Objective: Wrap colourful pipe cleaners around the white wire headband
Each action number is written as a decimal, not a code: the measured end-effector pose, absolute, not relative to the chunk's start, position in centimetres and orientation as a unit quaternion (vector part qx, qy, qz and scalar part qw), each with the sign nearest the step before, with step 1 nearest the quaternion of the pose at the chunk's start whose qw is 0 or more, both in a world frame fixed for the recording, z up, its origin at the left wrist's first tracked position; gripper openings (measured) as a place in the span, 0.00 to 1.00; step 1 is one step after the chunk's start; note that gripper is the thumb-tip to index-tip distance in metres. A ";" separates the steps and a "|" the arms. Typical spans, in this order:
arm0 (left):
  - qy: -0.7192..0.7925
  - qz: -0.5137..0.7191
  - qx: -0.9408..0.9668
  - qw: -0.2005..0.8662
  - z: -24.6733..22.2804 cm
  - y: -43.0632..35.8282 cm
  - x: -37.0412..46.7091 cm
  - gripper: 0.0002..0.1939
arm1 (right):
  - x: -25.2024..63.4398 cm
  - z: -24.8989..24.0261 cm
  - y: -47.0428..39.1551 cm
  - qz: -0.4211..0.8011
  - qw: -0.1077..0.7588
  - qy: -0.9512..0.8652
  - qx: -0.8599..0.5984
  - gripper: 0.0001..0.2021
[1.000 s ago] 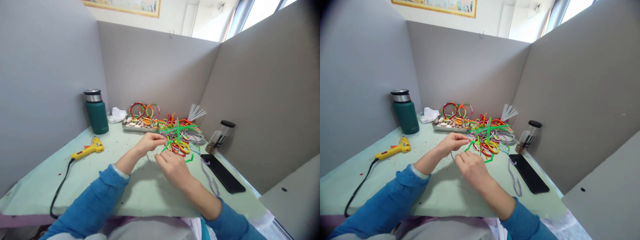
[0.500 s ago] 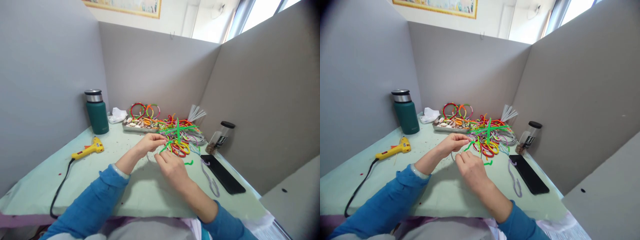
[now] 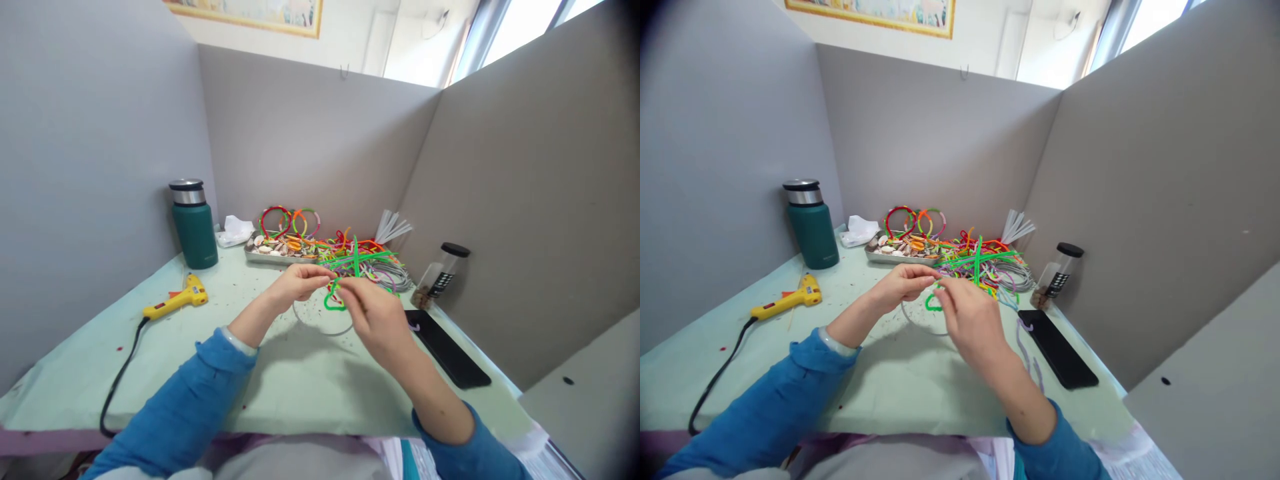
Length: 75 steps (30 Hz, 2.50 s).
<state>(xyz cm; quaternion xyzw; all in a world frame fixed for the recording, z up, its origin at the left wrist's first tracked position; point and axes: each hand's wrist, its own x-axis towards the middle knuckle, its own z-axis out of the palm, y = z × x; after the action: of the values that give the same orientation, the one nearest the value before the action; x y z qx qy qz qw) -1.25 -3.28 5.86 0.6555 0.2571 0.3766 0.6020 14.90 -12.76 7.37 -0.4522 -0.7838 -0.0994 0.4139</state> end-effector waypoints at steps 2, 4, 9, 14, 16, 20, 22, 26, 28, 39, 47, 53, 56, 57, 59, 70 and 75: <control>0.242 0.377 0.646 0.618 5.9 -3.3 -1.4 0.20 | 15.5 7.8 -12.3 -0.083 0.449 -0.754 -0.472 0.10; 0.232 0.376 0.641 0.627 5.9 -3.3 -1.4 0.19 | 15.9 8.0 -11.8 -0.064 0.442 -0.760 -0.472 0.09; 0.226 0.375 0.636 0.635 5.8 -3.3 -1.5 0.18 | 15.6 7.7 -10.9 -0.067 0.440 -0.769 -0.459 0.08; 0.242 0.375 0.637 0.628 5.8 -3.4 -1.3 0.18 | 15.2 7.7 -11.0 -0.105 0.411 -0.776 -0.467 0.07; 0.251 0.373 0.641 0.622 5.9 -3.5 -1.2 0.18 | 15.2 7.7 -10.9 -0.115 0.395 -0.779 -0.472 0.07; 0.267 0.369 0.661 0.597 6.0 -3.6 -1.1 0.18 | 15.5 7.4 -10.5 -0.116 0.389 -0.787 -0.464 0.07; 0.266 0.370 0.671 0.585 6.0 -3.6 -1.1 0.18 | 15.7 7.2 -10.4 -0.108 0.393 -0.787 -0.463 0.07; 0.251 0.385 0.670 0.583 6.0 -3.4 -1.0 0.17 | 15.9 6.9 -10.9 -0.104 0.407 -0.761 -0.494 0.08; 0.241 0.397 0.660 0.590 5.9 -3.3 -1.1 0.16 | 15.5 6.8 -11.5 -0.127 0.406 -0.747 -0.511 0.08; 0.270 0.419 0.630 0.595 5.8 -3.1 -1.1 0.19 | 12.8 5.6 -13.1 -0.262 0.290 -0.802 -0.452 0.11; 0.288 0.357 0.716 0.527 6.5 -3.9 -1.0 0.16 | 16.0 11.9 -10.2 -0.123 0.387 -0.819 -0.405 0.10; 0.263 0.363 0.698 0.558 6.4 -4.1 -1.1 0.15 | 18.2 9.9 -4.5 0.200 0.446 -0.764 -0.421 0.12; 0.255 0.379 0.678 0.575 6.1 -3.7 -0.9 0.15 | 18.1 6.6 -3.4 0.332 0.470 -0.696 -0.429 0.14; 0.256 0.382 0.671 0.581 6.0 -3.6 -0.9 0.16 | 17.9 5.5 -3.3 0.359 0.474 -0.677 -0.434 0.15; 0.264 0.404 0.650 0.587 5.9 -3.3 -0.8 0.16 | 17.4 3.7 -3.2 0.390 0.481 -0.656 -0.431 0.15; 0.302 0.461 0.569 0.611 5.3 -2.5 -0.9 0.19 | 16.9 1.7 -3.2 0.356 0.427 -0.715 -0.424 0.15; 0.312 0.434 0.548 0.643 4.7 -2.1 -0.9 0.20 | 16.3 1.6 -3.3 0.283 0.509 -0.713 -0.391 0.15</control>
<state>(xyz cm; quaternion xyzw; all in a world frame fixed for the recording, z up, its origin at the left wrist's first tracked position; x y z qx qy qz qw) -0.88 -2.14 4.69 0.5479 0.3120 0.4344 0.6432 16.25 -3.32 1.58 -0.3907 -0.7132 0.2827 0.5088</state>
